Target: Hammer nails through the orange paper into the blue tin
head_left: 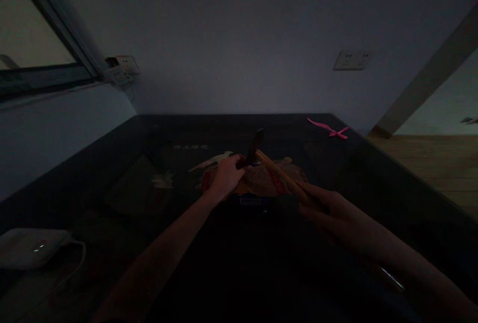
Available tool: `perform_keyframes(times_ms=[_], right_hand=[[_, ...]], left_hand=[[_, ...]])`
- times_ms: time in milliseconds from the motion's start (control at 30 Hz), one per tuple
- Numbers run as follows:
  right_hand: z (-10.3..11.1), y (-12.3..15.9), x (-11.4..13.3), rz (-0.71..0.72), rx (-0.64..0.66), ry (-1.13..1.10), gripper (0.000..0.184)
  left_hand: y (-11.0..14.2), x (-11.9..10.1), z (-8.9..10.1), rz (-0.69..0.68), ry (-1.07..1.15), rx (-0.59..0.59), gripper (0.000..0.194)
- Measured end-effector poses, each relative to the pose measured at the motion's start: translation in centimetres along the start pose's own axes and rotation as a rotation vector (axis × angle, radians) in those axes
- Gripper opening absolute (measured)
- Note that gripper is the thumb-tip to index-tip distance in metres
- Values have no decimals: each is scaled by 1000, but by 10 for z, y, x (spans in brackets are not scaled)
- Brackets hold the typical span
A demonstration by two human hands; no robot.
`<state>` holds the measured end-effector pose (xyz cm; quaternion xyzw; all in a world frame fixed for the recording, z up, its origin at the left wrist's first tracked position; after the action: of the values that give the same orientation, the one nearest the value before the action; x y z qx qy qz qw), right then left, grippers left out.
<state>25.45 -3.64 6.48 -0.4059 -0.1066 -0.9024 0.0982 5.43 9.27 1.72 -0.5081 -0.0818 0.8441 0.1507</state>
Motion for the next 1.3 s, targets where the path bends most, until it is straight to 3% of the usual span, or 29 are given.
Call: perform_keyframes(times_ms=[233,400,500,700,900,1100,1300], right_hand=[[-1,4,0,-53,-6,-53,59],[-5,3,-4,-61,40,-41,54],[-2,4,-3,-72,-2,-66,57],[-3,2,0,-44,12,-19,52],[3,1,0,0,-68,41,54],[-2,0,0,18,-18,11,49],[0,3,3,-17,-23,7,59]], left_hand=[[0,-2,1,-28,-5,-20,2],[1,-4,1,-28,-41,-12,2],[1,-4,1,-23,-50,-11,2],[1,-4,1,-17,-80,-8,2],[0,-3,0,-27,-57,-2,3],[0,2,-1,-30,-80,-3,5],[0,-1,0,-28,-20,-6,3]])
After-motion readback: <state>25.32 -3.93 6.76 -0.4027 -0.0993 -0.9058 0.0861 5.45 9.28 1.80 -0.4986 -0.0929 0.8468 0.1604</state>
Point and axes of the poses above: each hand's wrist, its own y-axis away from the middle knuckle, its own z-axis out of the back of the hand, x = y × z, the point moved 6 cm from there along -y, towards the middle knuckle, and after that the axes turned 7 degrees about y, right-handed, at the moved point
